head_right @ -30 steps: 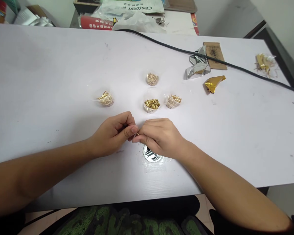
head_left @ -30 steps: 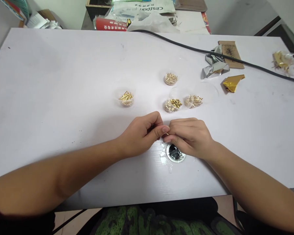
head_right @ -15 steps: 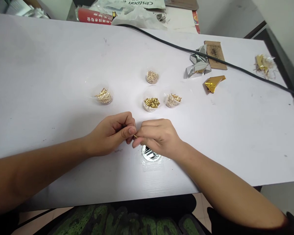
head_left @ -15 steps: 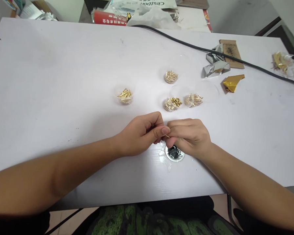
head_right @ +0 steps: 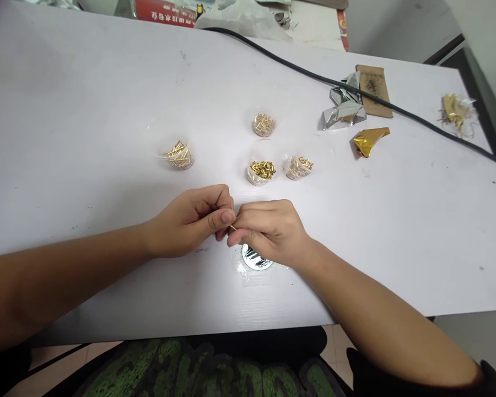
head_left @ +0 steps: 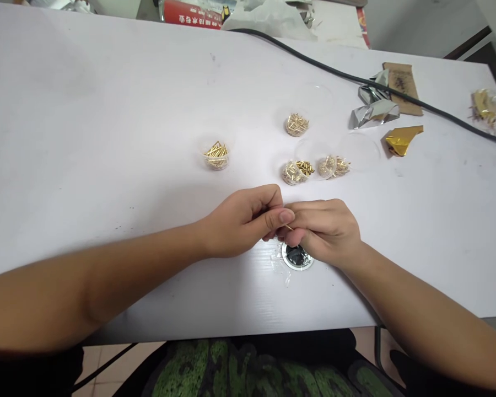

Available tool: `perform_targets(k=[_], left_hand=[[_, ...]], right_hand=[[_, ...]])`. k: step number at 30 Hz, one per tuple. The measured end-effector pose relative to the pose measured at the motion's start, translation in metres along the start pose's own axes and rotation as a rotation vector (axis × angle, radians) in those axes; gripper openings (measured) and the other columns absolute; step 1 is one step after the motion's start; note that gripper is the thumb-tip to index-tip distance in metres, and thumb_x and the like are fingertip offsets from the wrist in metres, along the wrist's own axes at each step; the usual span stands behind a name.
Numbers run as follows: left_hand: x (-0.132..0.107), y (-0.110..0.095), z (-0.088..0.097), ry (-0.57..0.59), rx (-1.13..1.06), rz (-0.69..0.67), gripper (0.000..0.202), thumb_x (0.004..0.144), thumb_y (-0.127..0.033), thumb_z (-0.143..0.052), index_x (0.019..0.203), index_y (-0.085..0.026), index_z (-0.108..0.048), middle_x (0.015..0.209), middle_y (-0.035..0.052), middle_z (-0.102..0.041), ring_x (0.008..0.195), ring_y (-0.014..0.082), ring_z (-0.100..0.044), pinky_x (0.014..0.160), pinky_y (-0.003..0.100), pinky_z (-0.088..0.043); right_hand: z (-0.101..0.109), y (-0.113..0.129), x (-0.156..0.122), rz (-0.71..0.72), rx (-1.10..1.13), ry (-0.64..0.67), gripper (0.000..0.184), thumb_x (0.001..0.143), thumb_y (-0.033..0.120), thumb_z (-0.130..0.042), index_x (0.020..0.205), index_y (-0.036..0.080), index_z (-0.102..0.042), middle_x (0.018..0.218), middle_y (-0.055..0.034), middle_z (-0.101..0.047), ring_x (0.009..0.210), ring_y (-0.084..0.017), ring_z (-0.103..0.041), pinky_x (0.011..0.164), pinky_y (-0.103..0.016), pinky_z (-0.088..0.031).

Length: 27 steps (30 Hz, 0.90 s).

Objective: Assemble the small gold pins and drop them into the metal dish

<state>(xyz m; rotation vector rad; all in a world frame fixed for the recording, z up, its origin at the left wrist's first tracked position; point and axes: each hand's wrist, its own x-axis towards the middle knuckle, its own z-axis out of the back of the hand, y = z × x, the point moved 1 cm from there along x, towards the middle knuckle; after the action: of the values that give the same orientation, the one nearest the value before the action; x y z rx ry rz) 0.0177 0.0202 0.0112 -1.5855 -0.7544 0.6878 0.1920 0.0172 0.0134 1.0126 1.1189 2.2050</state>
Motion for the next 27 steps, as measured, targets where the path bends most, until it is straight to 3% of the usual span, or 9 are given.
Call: perform_targets(k=[4, 12, 27], left_hand=[[0.0013, 0.0012, 0.0009, 0.031, -0.034, 0.022, 0.044, 0.089, -0.054, -0.058, 0.071, -0.017, -0.042, 0.059, -0.0025, -0.052, 0.056, 0.0073, -0.049, 0.052, 0.019, -0.040], [0.0010, 0.0031, 0.0019, 0.041, -0.068, 0.016, 0.034, 0.087, -0.036, -0.066, 0.071, -0.015, -0.045, 0.061, -0.0037, -0.053, 0.058, 0.0063, -0.049, 0.053, 0.018, -0.040], [0.0007, 0.0047, 0.0021, 0.033, 0.034, -0.043, 0.034, 0.086, -0.033, -0.067, 0.069, -0.016, -0.044, 0.062, -0.0040, -0.050, 0.057, 0.0063, -0.045, 0.051, 0.018, -0.038]], right_hand=[[-0.0004, -0.0004, 0.0002, 0.027, 0.019, 0.005, 0.028, 0.096, 0.030, -0.056, 0.074, 0.014, -0.064, 0.073, -0.0074, -0.071, 0.067, -0.014, -0.068, 0.060, -0.025, -0.057], [-0.0001, -0.0010, -0.0002, 0.040, -0.014, 0.007, 0.028, 0.096, 0.032, -0.056, 0.076, 0.015, -0.064, 0.073, -0.0065, -0.069, 0.068, -0.014, -0.069, 0.061, -0.025, -0.057], [0.0001, -0.0015, -0.0023, 0.027, -0.075, 0.036, 0.029, 0.096, 0.036, -0.054, 0.077, 0.016, -0.065, 0.067, -0.0047, -0.064, 0.061, -0.012, -0.061, 0.055, -0.024, -0.050]])
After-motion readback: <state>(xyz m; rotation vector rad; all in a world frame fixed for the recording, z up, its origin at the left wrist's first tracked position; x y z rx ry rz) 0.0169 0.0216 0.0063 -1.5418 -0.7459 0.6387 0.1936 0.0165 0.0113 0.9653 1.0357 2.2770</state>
